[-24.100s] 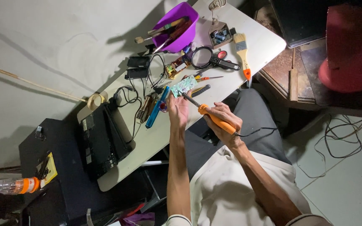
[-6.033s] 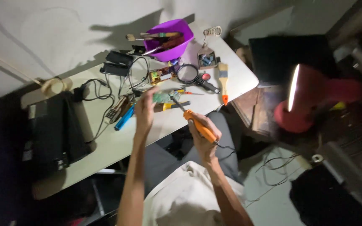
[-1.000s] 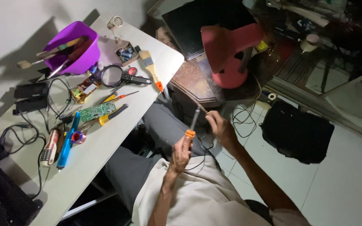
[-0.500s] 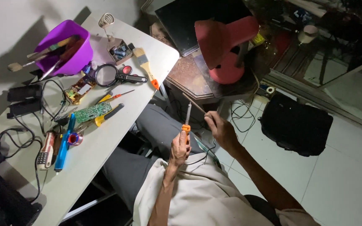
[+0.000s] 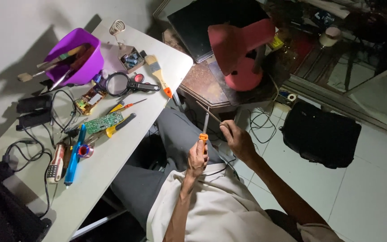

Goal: The person is using a soldering iron to repair or assemble a circuit board at a workbench.

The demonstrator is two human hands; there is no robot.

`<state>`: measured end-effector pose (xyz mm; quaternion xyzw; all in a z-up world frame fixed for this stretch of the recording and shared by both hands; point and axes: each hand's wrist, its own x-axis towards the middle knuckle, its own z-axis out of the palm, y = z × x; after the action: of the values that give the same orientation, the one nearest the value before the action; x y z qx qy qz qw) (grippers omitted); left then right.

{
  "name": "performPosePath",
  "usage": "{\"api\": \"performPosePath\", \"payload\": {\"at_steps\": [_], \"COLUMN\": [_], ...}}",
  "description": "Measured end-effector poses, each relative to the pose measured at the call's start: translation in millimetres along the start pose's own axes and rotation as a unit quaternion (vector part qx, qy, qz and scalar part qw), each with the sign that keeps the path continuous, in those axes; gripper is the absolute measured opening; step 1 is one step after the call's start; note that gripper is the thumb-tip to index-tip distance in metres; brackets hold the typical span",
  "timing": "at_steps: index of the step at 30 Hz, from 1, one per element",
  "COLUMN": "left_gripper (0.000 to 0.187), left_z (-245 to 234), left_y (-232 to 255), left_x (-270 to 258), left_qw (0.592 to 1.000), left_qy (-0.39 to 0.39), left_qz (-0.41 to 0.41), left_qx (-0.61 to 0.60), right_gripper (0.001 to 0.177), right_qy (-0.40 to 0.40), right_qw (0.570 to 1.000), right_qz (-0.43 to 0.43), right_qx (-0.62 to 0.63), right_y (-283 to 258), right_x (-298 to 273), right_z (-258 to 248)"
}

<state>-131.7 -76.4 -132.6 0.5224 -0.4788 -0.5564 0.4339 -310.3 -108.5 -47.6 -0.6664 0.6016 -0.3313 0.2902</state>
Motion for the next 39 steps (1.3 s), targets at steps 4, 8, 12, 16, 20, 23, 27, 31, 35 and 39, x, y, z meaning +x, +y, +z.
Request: {"api": "performPosePath", "payload": {"at_steps": [4, 8, 12, 16, 20, 23, 27, 31, 35, 39], "left_gripper": [0.049, 0.051, 0.050, 0.050, 0.049, 0.051, 0.052, 0.052, 0.052, 0.050], "left_z": [0, -5, -8, -8, -14, -18, -18, -16, -14, -17], "left_y": [8, -1, 12, 13, 10, 0, 11, 4, -4, -7], "left_x": [-5, -4, -11, -13, -15, -13, -26, -18, -15, -14], "left_qw": [1.000, 0.999, 0.997, 0.994, 0.991, 0.989, 0.990, 0.986, 0.972, 0.966], "left_qy": [-0.006, -0.007, -0.011, 0.002, -0.015, -0.009, -0.021, -0.013, -0.006, -0.006], "left_qz": [0.009, 0.019, 0.010, 0.013, 0.005, -0.005, -0.007, -0.005, -0.019, -0.022], "left_qx": [0.006, -0.030, -0.077, -0.107, -0.131, -0.151, -0.141, -0.169, -0.233, -0.258], "right_gripper": [0.017, 0.015, 0.015, 0.015, 0.015, 0.017, 0.021, 0.019, 0.016, 0.014], "right_qy": [-0.001, 0.001, 0.001, -0.009, -0.022, -0.035, -0.018, 0.010, -0.004, -0.007], "right_qw": [0.999, 0.999, 0.999, 0.998, 0.999, 0.999, 0.999, 0.999, 1.000, 0.999], "right_qz": [-0.026, -0.034, -0.045, -0.045, -0.036, -0.018, 0.040, 0.008, -0.012, -0.033], "right_qx": [-0.019, 0.002, -0.022, -0.030, -0.009, -0.017, -0.008, 0.033, -0.001, -0.021], "right_y": [6, 8, 1, 4, -1, -12, 10, 4, -1, -5], "right_x": [7, 12, 7, 6, 9, 8, 12, 9, 4, 3], "right_z": [3, 10, 10, 11, 17, 18, 17, 10, 15, 20]}}
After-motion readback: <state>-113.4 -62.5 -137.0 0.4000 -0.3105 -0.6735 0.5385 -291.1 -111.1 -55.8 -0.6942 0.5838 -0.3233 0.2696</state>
